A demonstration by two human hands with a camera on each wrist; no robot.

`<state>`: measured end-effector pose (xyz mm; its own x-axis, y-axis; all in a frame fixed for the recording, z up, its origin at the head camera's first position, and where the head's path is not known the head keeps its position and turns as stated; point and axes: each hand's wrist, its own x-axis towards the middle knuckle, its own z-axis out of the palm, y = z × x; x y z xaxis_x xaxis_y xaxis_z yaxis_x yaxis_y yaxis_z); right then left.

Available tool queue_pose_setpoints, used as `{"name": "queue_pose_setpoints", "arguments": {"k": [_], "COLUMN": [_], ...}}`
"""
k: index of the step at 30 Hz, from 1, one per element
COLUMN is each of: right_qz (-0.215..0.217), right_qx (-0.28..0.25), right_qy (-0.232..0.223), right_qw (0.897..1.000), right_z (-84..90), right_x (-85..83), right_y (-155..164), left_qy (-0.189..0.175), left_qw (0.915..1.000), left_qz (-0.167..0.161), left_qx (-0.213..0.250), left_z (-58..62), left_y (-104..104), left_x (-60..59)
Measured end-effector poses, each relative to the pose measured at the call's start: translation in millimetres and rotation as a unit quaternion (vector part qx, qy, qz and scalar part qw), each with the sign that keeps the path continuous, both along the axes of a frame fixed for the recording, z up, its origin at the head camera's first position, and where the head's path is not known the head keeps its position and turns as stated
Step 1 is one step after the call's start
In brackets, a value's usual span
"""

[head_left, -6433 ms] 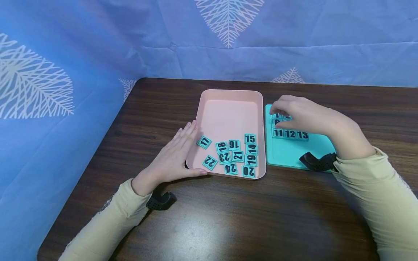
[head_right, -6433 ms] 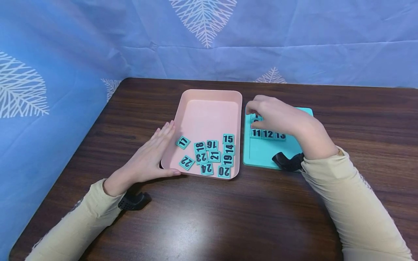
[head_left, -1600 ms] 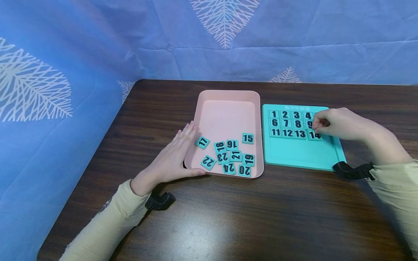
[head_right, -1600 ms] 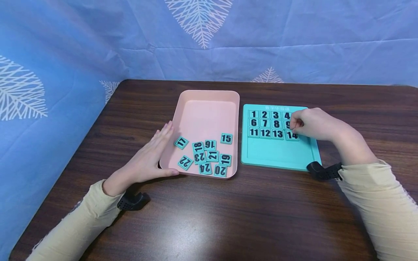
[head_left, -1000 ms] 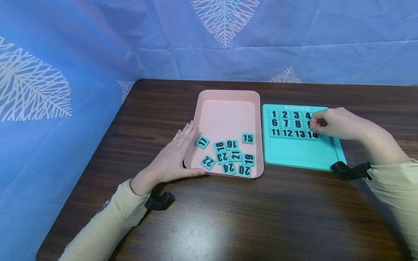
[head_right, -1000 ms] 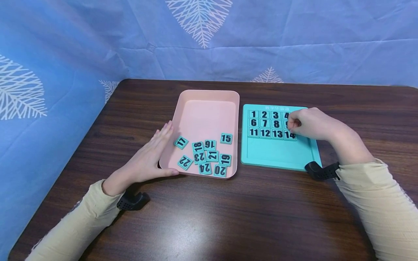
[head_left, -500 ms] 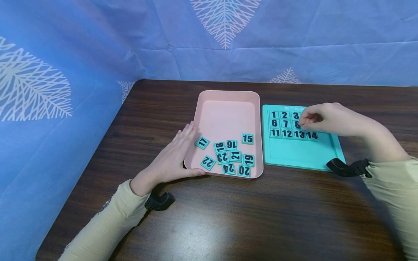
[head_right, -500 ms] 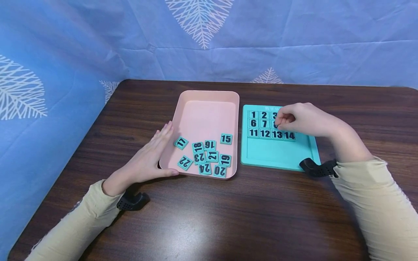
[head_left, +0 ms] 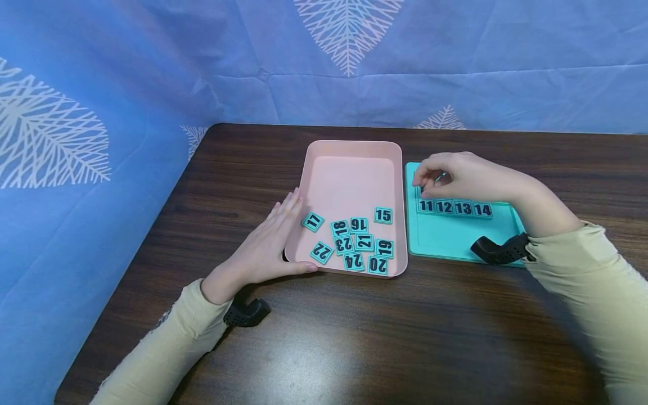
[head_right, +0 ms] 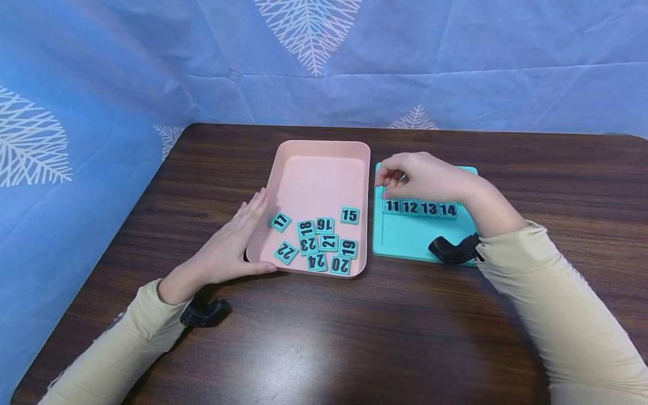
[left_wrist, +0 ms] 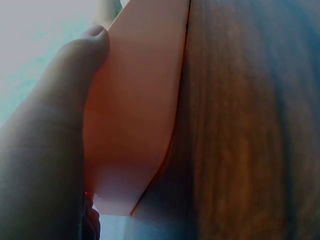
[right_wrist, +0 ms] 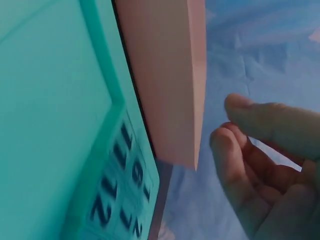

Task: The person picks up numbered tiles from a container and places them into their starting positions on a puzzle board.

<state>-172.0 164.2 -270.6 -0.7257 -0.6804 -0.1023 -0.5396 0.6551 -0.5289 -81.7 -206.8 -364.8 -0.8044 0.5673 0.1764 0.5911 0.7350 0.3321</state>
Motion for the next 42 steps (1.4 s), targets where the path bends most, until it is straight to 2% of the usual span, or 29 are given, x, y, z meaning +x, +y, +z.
{"name": "queue_pose_setpoints", "arguments": {"k": [7, 13, 16, 23, 27, 36, 42], "right_qz": [0.071, 0.097, 0.101, 0.090, 0.088, 0.088, 0.096], "right_qx": [-0.024, -0.015, -0.001, 0.079, 0.093, 0.068, 0.033], "right_qy": [-0.007, -0.034, -0.041, -0.006, -0.013, -0.030, -0.031], "right_qw": [0.997, 0.995, 0.994, 0.993, 0.992, 0.993, 0.994], "right_z": [-7.4, -16.2, -20.8, -25.6, -28.0, -30.2, -31.3], "right_x": [-5.1, -9.1, -9.3, -3.8, -3.5, -2.4, -1.4], "right_y": [-33, -55, -63, -77, -81, -83, -80], "left_qy": [0.001, 0.002, 0.000, -0.007, -0.006, -0.009, -0.012], "left_qw": [1.0000, 1.0000, 1.0000, 1.0000, 1.0000, 0.9999, 0.9999], "left_qz": [-0.001, -0.002, -0.001, 0.006, 0.006, 0.006, 0.007], "left_qx": [0.001, 0.005, 0.005, 0.000, 0.002, 0.000, 0.001], "left_z": [-0.6, -2.0, -2.6, -1.4, -1.1, -1.2, -0.6], "left_y": [0, 0, 0, 1, 0, -1, 0], "left_x": [-0.3, -1.0, -1.1, -0.5, -0.4, -1.3, -0.6]}}
